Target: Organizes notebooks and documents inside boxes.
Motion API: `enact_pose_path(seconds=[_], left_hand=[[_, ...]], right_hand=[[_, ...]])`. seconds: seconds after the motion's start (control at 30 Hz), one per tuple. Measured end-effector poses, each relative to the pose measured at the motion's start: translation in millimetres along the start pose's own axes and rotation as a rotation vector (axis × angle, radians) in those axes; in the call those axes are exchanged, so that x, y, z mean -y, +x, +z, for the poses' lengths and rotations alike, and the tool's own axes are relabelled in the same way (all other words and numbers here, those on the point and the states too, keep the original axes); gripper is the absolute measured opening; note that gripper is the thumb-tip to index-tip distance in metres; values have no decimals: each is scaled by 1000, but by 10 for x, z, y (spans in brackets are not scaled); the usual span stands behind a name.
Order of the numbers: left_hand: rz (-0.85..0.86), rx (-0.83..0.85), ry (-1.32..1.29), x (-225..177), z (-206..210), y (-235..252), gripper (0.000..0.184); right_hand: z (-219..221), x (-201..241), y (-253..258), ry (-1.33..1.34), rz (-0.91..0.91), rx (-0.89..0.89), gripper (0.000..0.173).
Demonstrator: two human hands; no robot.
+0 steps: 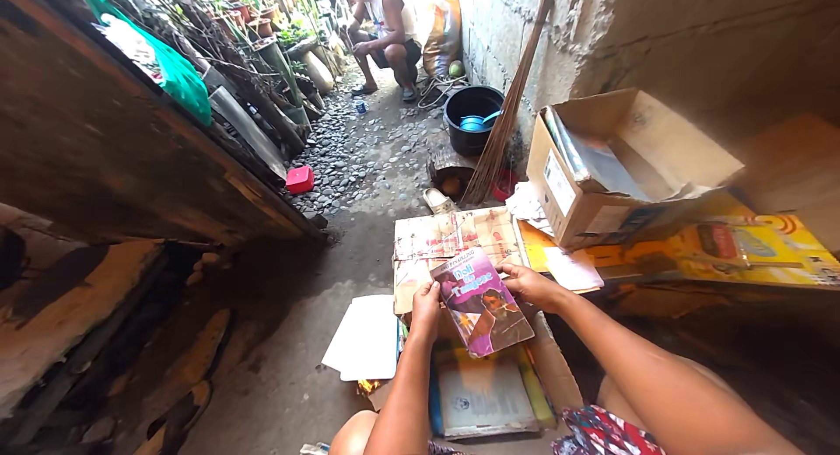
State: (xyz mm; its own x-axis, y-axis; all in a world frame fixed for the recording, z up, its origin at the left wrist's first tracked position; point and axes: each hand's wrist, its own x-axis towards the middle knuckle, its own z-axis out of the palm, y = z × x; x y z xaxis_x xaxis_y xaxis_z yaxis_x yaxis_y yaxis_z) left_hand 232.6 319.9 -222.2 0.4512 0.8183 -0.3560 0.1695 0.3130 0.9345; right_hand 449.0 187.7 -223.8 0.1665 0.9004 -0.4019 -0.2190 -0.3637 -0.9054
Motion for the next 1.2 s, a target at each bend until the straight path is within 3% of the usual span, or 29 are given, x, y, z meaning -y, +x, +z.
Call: enact_pose_path(seconds=[0.07,0.17,0.3,0.77,1.03,1.2], left_hand=[[-17,-41,-42,5,-5,1,28],[-30,-80,-58,-11,-18,-8,29],[-19,-100,-55,-16,-16,-9,29],[-111,-14,-164,-40,-5,-60,26],[-125,104,-298,-53,-11,-106,24],[-5,20,-276,-20,46,-78,26]], right_hand=[[3,2,1,5,9,-13,33],[22,34,-3,-32,53,-1,54],[0,-24,32,-67,20,34,62],[82,-14,6,-134,-26,-31,26],[90,-48,17,-92,-92,-52,21],[115,-21,4,-87,-119,-76,21]])
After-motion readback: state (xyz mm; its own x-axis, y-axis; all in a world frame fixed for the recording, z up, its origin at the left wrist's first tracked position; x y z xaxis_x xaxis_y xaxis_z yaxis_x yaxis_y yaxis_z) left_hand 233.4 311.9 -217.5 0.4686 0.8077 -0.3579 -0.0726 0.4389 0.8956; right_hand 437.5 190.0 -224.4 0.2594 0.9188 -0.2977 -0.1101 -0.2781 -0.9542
